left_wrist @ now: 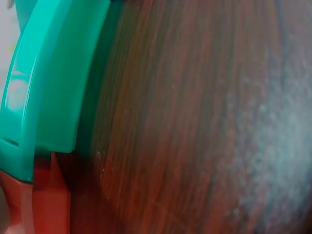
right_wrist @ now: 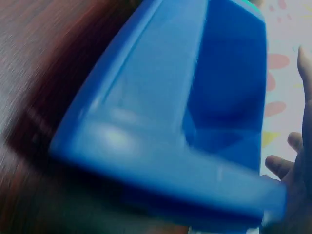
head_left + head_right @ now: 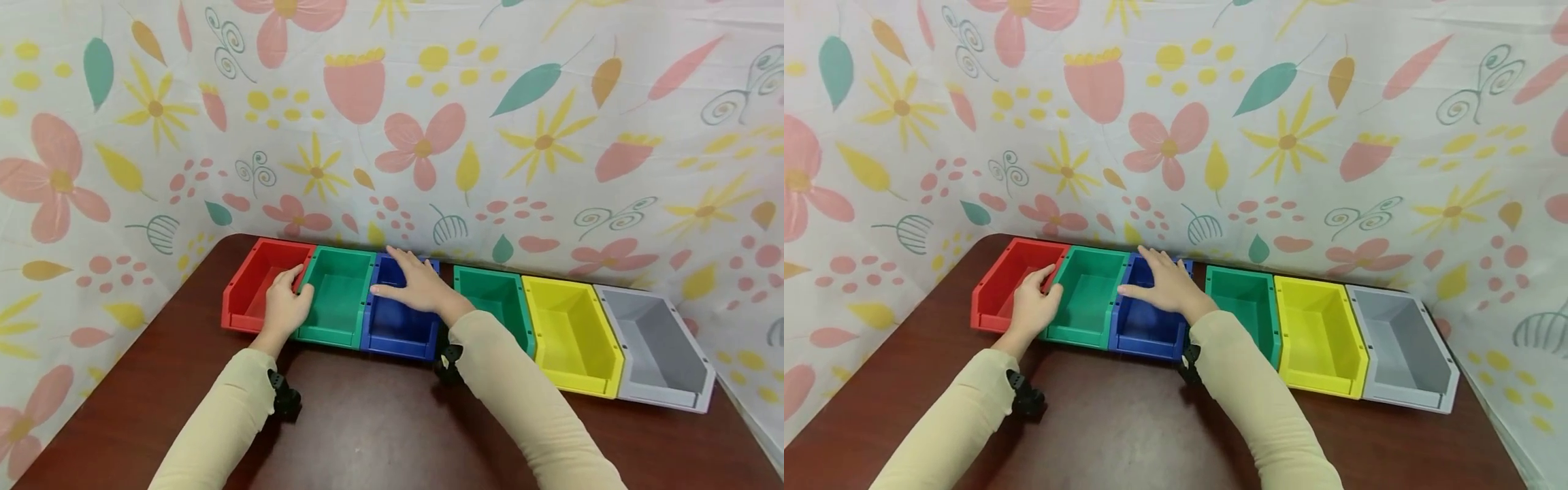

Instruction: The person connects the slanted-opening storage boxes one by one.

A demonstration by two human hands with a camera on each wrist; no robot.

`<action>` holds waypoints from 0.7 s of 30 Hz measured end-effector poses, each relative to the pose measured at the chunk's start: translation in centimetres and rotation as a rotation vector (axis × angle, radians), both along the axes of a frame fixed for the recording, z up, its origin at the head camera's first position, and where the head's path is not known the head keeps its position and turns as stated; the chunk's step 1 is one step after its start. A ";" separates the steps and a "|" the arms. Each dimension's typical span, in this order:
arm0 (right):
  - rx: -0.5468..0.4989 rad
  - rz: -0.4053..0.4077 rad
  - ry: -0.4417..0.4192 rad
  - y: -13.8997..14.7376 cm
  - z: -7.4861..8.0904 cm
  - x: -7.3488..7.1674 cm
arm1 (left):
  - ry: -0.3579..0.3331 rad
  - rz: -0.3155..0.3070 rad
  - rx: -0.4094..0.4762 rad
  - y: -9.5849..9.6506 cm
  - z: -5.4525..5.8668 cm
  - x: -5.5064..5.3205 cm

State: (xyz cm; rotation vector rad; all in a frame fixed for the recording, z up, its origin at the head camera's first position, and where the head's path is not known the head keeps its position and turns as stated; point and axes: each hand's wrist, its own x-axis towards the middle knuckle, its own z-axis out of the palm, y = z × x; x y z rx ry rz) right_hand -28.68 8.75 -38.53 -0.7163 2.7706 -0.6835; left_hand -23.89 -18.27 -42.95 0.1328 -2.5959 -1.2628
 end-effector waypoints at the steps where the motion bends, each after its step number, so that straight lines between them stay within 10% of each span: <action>1: -0.007 0.001 -0.002 0.4 0.2 0.0 | -0.007 -0.006 -0.044 0.0 0.2 0.0; 9: 0.112 0.010 0.026 4.1 2.7 0.2 | -0.039 -0.089 -0.503 0.1 3.0 -0.2; 21: 0.008 -0.056 -0.004 9.0 3.2 1.6 | 0.131 -0.129 -0.444 2.4 3.3 0.0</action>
